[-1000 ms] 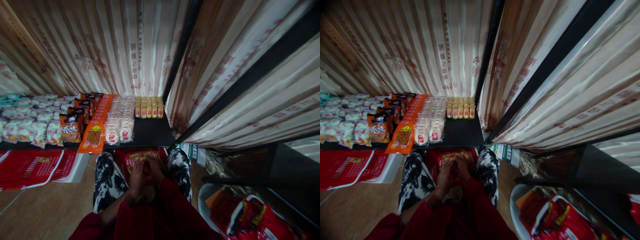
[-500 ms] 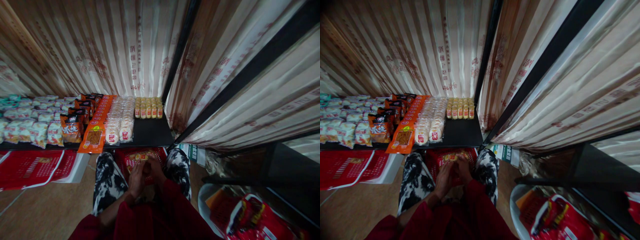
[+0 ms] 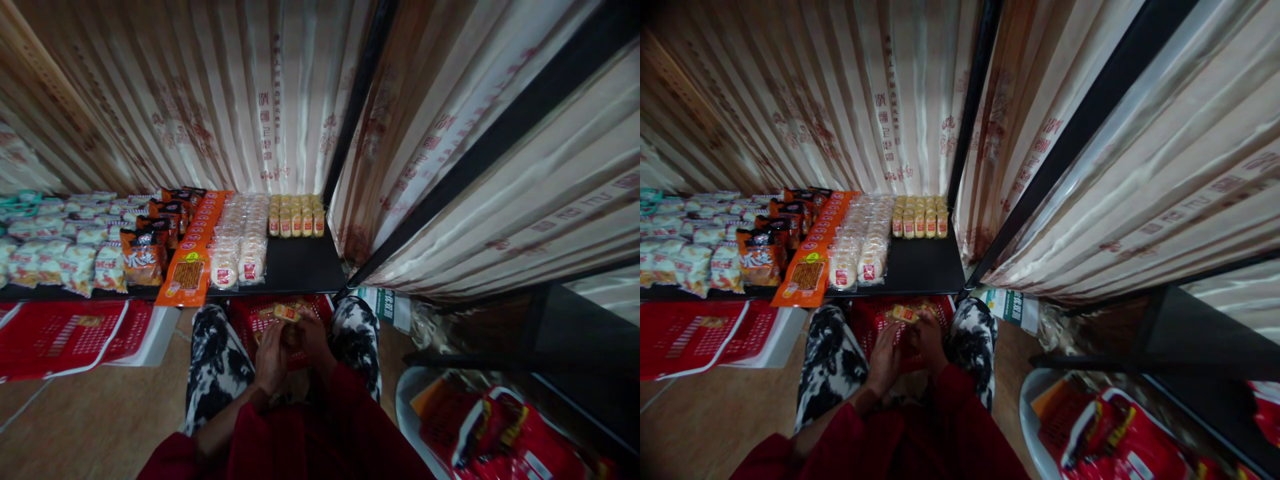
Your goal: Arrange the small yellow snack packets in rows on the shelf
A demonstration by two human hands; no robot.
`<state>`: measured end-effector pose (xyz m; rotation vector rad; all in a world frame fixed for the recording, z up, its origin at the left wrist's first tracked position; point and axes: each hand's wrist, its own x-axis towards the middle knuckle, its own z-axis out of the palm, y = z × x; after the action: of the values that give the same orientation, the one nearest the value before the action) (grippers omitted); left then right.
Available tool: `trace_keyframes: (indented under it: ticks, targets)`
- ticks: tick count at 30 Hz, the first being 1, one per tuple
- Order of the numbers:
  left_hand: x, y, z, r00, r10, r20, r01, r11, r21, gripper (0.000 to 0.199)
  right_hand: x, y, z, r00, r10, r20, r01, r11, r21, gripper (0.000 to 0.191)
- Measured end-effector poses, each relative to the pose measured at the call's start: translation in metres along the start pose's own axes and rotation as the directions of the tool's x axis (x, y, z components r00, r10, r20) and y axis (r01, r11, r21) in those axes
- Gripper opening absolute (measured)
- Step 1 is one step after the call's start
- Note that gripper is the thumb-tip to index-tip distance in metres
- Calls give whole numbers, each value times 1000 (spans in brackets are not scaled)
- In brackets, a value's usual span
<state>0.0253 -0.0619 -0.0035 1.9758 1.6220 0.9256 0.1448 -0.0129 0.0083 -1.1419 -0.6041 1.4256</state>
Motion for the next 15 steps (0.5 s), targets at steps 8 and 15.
trace_keyframes:
  ticks: [8, 15]
  targets:
    - [4, 6, 1, 983, -182, 19, 183, 975, -128, 50, -11, -10, 2, 996, 26, -80, -22, 999, 49, 16]
    - [10, 17, -2, 968, -250, -3, 239, 928, -285, 43, -15, -12, -5, 994, -93, -54, 91, 995, -46, 7]
